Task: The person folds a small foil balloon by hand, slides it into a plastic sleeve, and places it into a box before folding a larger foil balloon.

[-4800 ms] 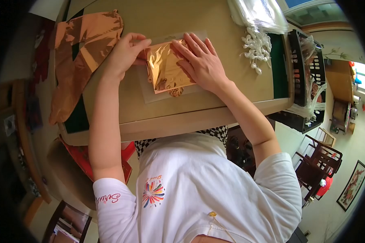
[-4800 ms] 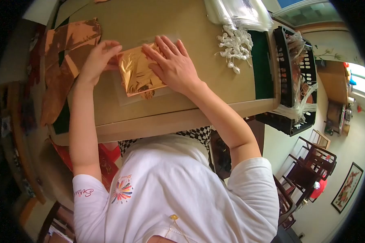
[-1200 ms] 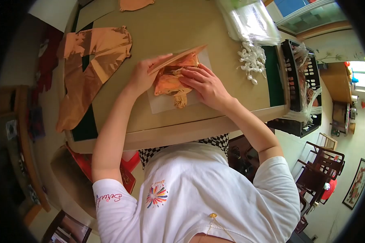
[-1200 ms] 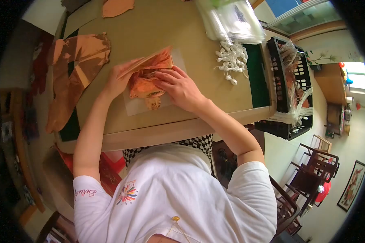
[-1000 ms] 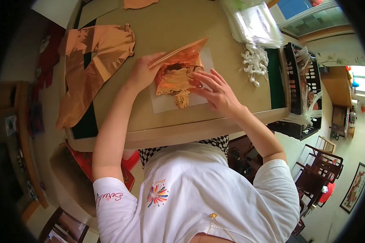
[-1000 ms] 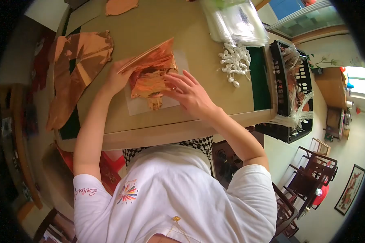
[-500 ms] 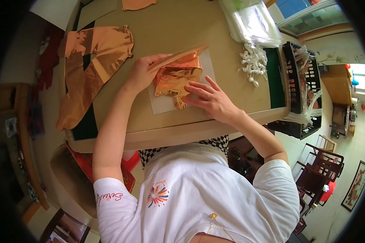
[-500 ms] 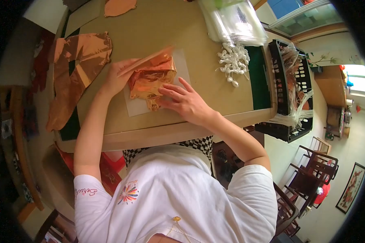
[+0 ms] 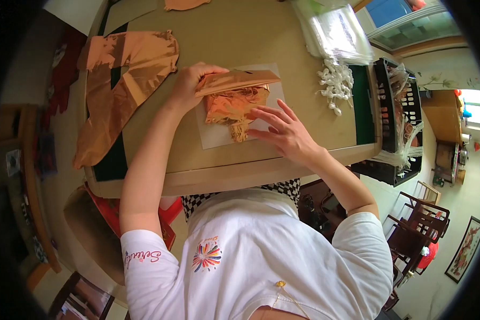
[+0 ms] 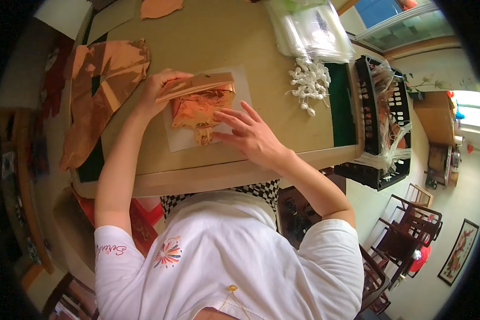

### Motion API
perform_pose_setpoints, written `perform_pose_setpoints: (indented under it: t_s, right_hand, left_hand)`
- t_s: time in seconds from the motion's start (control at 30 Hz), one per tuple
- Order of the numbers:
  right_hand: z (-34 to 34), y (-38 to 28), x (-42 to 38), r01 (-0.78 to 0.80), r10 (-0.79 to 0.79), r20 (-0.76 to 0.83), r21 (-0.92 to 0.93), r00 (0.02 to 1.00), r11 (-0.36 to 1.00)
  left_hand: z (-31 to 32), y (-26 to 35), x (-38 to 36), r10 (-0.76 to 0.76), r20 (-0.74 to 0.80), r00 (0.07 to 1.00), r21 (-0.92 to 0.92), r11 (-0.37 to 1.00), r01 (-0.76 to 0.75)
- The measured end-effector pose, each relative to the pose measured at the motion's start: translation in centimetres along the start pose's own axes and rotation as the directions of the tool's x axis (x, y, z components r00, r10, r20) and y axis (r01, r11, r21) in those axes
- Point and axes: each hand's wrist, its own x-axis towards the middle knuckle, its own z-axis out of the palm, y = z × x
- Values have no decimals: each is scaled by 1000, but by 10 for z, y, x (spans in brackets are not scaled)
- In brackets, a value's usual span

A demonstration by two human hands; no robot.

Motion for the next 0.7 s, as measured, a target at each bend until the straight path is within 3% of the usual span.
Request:
perform_pose_setpoints:
  t_s: [0.13,0.23,0.33,0.43,0.53,0.7]
  right_hand:
    - [3,-4,-10,56,-53,40,-85,998,995]
    - [2,-8,-12,36,-31,77,-67,997,997]
    - [4,-6,-12,42,-37,63,-84,997,996]
    - [4,-8,-13,61,-54,63,-115,997,992]
    - [4,-10,-10,74,-66,64,-140,996,987]
    - [10,-10,-2,30,-22,64,-129,998,991]
  left_hand:
    - [-2,4,2,-14,21,1000,-8,1000,14]
    - [4,-9,2,-15,3,1000,-160,987,15]
    - [0,0,1,-9,-2,1000,-23,1000,9]
    - [-3,6,0,-71,85,994,-28,997,74]
    - [6,-12,2,-7,-2,1000,-178,984,6]
    - [6,-10,-2,-42,6,999,-158,987,43]
